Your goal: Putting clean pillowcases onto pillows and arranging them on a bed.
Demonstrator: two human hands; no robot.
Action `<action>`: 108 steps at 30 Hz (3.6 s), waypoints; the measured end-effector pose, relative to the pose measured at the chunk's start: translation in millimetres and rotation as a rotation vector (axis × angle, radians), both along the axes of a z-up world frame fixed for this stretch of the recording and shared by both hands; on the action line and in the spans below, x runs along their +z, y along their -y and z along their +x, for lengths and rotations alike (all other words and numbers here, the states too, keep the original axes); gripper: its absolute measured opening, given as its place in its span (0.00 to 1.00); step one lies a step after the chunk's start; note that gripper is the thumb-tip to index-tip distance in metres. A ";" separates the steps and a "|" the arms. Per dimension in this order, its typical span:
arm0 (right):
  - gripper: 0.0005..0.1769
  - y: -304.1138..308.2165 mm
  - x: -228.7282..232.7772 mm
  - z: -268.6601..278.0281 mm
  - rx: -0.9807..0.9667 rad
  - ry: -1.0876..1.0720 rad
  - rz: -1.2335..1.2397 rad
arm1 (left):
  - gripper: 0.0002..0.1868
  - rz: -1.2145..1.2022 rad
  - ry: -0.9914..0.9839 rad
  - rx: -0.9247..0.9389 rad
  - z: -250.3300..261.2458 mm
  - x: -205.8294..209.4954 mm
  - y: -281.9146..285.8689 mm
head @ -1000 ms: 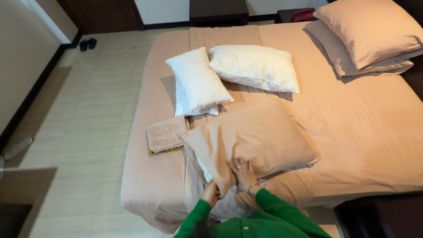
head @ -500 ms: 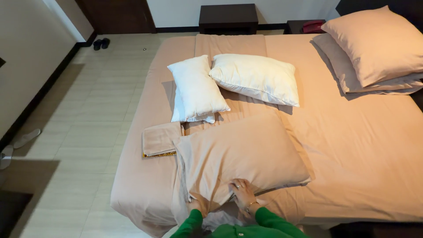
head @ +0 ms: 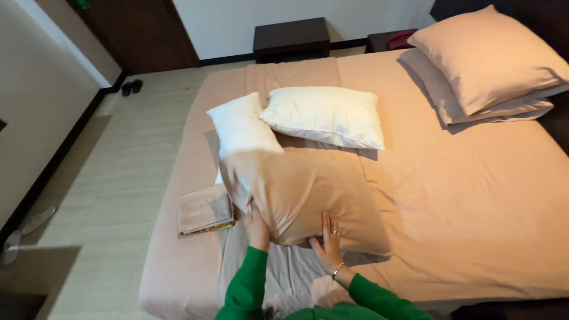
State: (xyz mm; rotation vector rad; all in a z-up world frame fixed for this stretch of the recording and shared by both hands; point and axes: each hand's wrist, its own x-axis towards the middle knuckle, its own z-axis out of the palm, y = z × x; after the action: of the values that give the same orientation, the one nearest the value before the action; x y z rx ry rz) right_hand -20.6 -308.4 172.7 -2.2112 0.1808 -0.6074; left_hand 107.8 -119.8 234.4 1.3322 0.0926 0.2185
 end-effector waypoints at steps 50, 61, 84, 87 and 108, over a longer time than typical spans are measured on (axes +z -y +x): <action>0.05 206.2 234.3 -78.0 0.713 -1.088 -0.575 | 0.20 0.944 0.140 -1.519 -93.7 247.2 -101.9; 0.25 160.8 221.8 -100.7 0.151 -0.476 -0.531 | 0.08 1.354 0.312 -1.176 -101.9 252.3 -115.7; 0.05 210.2 176.1 -38.8 0.982 -1.126 0.340 | 0.14 0.468 -0.384 -1.703 -29.2 60.8 -173.6; 0.03 222.8 163.1 -30.7 0.974 -1.187 0.541 | 0.20 0.453 -0.731 -1.553 -11.2 1.5 -179.6; 0.21 199.3 150.8 -68.3 1.064 -1.352 0.435 | 0.07 0.320 -0.385 -1.643 -67.4 96.6 -146.3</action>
State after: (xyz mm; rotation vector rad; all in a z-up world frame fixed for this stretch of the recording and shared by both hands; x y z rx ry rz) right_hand -88.9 -507.7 323.4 -1.5808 -0.1833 1.3813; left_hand 40.4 26.5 331.1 1.3634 -0.7294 -1.4513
